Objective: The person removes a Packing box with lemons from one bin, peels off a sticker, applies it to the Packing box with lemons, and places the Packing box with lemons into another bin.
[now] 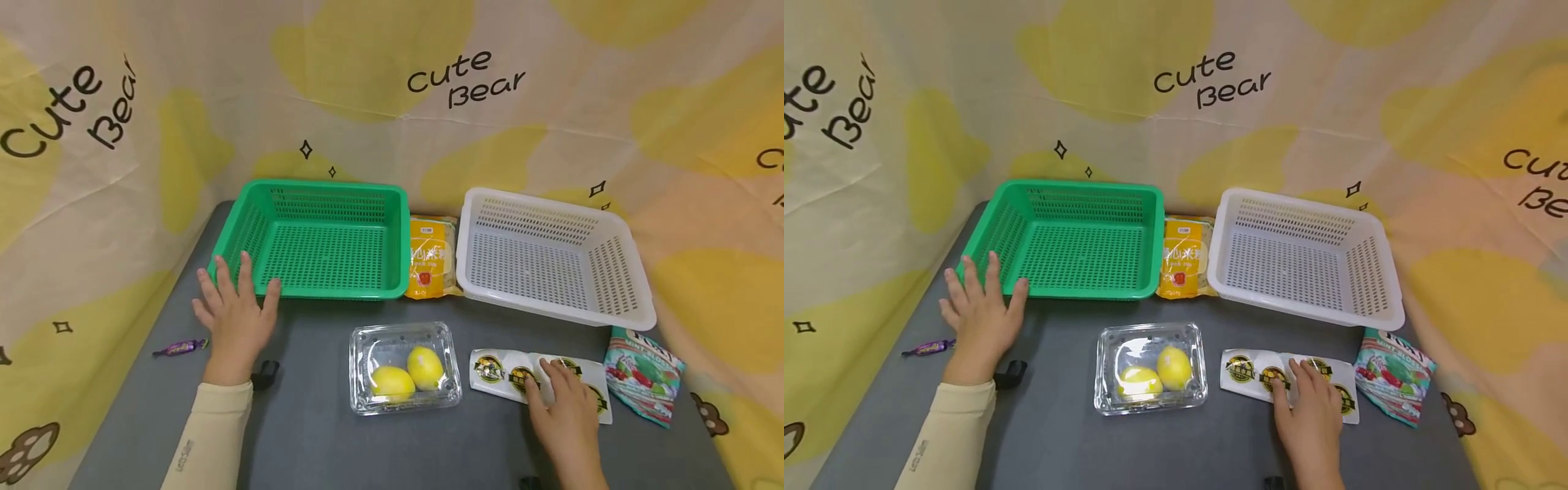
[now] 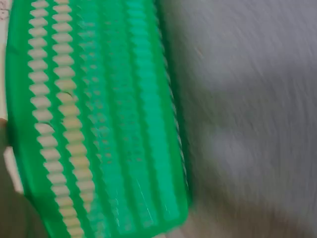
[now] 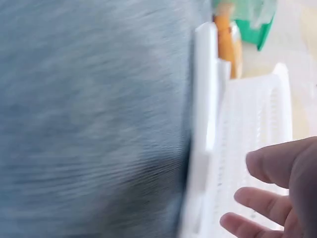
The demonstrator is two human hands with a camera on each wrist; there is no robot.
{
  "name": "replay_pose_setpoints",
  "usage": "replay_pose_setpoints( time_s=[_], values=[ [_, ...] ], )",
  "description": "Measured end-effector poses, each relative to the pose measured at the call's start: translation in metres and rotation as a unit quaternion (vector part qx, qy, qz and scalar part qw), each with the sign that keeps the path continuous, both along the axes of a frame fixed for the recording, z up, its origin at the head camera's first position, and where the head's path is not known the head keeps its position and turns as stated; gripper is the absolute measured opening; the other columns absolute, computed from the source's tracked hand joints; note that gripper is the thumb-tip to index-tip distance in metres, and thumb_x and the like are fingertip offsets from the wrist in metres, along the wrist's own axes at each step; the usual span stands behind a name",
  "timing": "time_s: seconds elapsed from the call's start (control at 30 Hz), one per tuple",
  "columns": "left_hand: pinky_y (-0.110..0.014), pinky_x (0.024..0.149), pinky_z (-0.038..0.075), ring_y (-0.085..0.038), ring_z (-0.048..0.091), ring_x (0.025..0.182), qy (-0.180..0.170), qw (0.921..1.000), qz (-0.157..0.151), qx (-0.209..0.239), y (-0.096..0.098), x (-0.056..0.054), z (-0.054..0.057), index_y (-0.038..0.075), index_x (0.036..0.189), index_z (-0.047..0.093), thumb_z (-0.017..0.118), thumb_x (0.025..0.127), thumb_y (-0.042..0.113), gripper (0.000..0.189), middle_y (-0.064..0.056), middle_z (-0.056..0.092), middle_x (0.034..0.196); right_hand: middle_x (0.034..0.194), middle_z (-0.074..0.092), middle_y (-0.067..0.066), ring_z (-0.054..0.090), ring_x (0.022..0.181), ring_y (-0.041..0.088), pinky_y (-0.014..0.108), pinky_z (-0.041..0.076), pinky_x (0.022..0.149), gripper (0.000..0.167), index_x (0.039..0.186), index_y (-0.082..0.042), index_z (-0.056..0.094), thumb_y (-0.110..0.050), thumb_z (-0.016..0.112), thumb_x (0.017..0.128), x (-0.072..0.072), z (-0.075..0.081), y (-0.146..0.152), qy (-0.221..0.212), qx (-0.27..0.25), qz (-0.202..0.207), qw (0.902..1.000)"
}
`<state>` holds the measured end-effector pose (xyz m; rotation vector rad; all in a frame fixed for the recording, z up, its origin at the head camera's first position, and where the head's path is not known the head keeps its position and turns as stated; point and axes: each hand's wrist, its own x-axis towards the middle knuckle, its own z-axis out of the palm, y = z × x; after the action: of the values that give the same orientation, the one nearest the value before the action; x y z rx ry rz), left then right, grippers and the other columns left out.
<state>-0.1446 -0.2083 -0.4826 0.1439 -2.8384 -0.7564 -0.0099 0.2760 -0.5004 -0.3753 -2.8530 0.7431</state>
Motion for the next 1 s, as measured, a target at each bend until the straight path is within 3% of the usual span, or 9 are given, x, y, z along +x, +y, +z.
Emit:
replay_pose_setpoints(
  time_s=[0.07,0.17,0.3,0.37,0.47,0.53,0.6,0.73,1.0],
  values=[
    [-0.080,0.111,-0.013,-0.044,-0.029,0.154,0.009,0.9997,-0.019,-0.015,0.015,0.005,0.000,0.020,0.172,0.001,0.031,0.109,0.066,0.084,-0.016,-0.022,0.173,0.150,0.051,0.030,0.040,0.133,0.058,0.074,0.029,0.103,0.050,0.143,0.003,0.061,-0.024,0.070,0.102,0.004,-0.006,0.003,-0.035,0.013,-0.010,0.9992],
    [-0.079,0.113,-0.010,-0.043,-0.025,0.156,0.037,0.9960,-0.071,-0.039,0.054,0.024,0.003,0.020,0.173,0.007,0.029,0.106,0.072,0.087,-0.013,-0.021,0.174,0.155,0.048,0.027,0.037,0.137,0.059,0.079,0.030,0.102,0.053,0.147,-0.001,0.059,-0.027,0.070,0.102,0.006,-0.011,0.002,-0.074,0.011,-0.015,0.9971],
    [-0.076,0.117,0.000,-0.042,-0.014,0.160,0.108,0.9758,-0.179,-0.066,0.124,0.064,0.009,0.023,0.172,0.020,0.023,0.105,0.075,0.085,-0.013,-0.011,0.177,0.155,0.048,0.026,0.037,0.141,0.057,0.081,0.030,0.103,0.054,0.147,-0.001,0.059,-0.026,0.072,0.101,0.004,-0.015,0.000,-0.072,0.004,-0.008,0.9974],
    [-0.073,0.117,0.009,-0.043,-0.003,0.160,0.161,0.9529,-0.241,-0.090,0.160,0.083,0.008,0.024,0.170,0.026,0.021,0.106,0.074,0.081,-0.015,0.001,0.177,0.154,0.049,0.026,0.038,0.140,0.057,0.080,0.031,0.101,0.054,0.146,-0.001,0.060,-0.026,0.073,0.100,0.004,-0.015,0.000,-0.065,0.008,-0.006,0.9978],
    [-0.067,0.118,0.018,-0.042,0.011,0.159,0.228,0.9054,-0.333,-0.133,0.205,0.107,0.001,0.025,0.167,0.035,0.030,0.105,0.073,0.079,-0.015,0.016,0.174,0.154,0.049,0.027,0.038,0.139,0.059,0.081,0.032,0.101,0.054,0.146,0.000,0.060,-0.026,0.073,0.100,0.004,-0.016,0.001,-0.065,0.012,-0.005,0.9978],
    [-0.063,0.120,0.019,-0.041,0.011,0.159,0.230,0.8771,-0.389,-0.163,0.228,0.119,-0.005,0.025,0.168,0.035,0.038,0.102,0.076,0.083,-0.015,0.015,0.175,0.155,0.047,0.028,0.035,0.140,0.060,0.081,0.030,0.102,0.055,0.147,0.001,0.059,-0.026,0.072,0.101,0.004,-0.017,0.002,-0.074,0.009,-0.003,0.9972],
    [-0.060,0.123,0.016,-0.040,0.006,0.161,0.204,0.8596,-0.430,-0.186,0.245,0.128,-0.010,0.024,0.168,0.033,0.044,0.098,0.079,0.090,-0.016,0.008,0.176,0.157,0.044,0.028,0.032,0.142,0.061,0.082,0.028,0.105,0.056,0.148,0.000,0.058,-0.026,0.071,0.101,0.004,-0.016,0.002,-0.089,0.004,-0.002,0.9960],
    [-0.056,0.126,0.011,-0.037,0.000,0.162,0.152,0.8457,-0.455,-0.233,0.267,0.132,-0.016,0.021,0.169,0.032,0.042,0.098,0.082,0.094,-0.016,-0.001,0.177,0.161,0.039,0.028,0.027,0.145,0.060,0.083,0.024,0.107,0.057,0.151,0.000,0.055,-0.025,0.070,0.102,0.004,-0.015,0.004,-0.110,-0.004,0.007,0.9939],
    [-0.048,0.128,0.010,-0.035,0.015,0.161,0.137,0.8235,-0.455,-0.310,0.284,0.132,-0.032,0.018,0.166,0.038,0.030,0.099,0.084,0.095,-0.016,0.018,0.175,0.159,0.038,0.031,0.030,0.141,0.061,0.084,0.028,0.102,0.063,0.151,0.002,0.053,-0.023,0.076,0.098,0.008,-0.017,0.009,-0.094,0.009,0.047,0.9945]
  ],
)
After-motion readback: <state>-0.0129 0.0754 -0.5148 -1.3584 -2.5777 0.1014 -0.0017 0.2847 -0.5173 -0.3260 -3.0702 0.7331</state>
